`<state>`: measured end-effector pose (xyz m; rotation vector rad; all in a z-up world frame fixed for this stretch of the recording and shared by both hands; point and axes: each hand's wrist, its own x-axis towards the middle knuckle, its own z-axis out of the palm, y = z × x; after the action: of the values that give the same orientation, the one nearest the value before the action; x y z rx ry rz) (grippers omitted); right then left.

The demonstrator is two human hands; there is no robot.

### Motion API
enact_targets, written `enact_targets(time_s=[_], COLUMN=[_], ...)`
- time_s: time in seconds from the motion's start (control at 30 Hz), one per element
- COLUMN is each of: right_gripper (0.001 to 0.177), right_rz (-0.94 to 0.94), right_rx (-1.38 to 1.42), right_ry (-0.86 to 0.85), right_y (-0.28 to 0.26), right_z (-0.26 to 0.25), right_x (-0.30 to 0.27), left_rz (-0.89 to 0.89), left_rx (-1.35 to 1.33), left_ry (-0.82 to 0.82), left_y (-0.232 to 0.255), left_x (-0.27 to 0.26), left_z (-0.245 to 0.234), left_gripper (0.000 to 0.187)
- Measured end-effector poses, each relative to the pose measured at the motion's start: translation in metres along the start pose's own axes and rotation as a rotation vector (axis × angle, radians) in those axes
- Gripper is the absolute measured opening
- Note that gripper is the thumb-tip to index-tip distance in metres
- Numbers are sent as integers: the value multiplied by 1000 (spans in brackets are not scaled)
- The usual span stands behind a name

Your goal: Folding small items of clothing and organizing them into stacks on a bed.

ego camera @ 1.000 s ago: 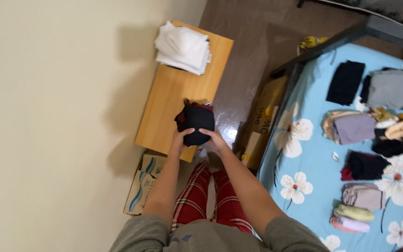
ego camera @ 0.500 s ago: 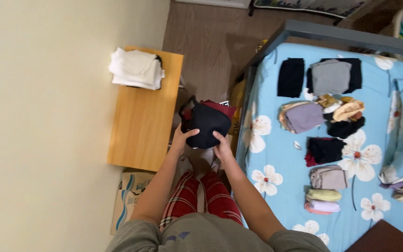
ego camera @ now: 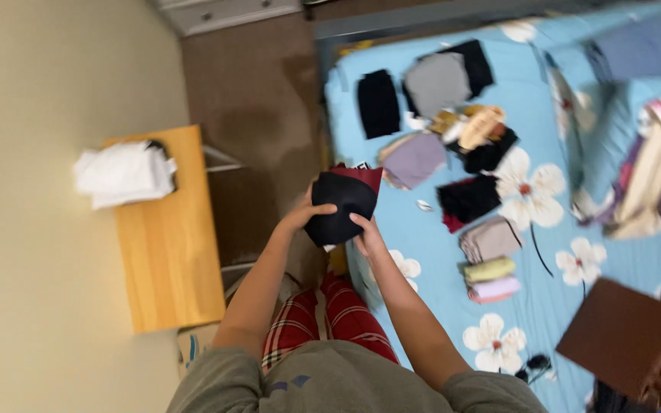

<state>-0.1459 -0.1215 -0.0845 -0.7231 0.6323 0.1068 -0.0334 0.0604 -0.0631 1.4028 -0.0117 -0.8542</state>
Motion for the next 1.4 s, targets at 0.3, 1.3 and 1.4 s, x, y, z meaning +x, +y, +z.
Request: enact_targets(time_s=[0.3, 1.3, 1.4], right_gripper=[74, 70, 73], right_rz=[-306, -423, -441], right_rx=[312, 577, 431], right_ry=[252, 674, 1169], right_y=[-98, -200, -191], right_z=[-101, -550, -543], right_x=[-55, 142, 140], left_rz=[-61, 416, 375], left_rx=[-70, 443, 455], left_ry=[-274, -141, -58], left_y=[-9, -115, -119], left_x=[88, 164, 140], left_z=[196, 326, 264], left_gripper=[93, 41, 39])
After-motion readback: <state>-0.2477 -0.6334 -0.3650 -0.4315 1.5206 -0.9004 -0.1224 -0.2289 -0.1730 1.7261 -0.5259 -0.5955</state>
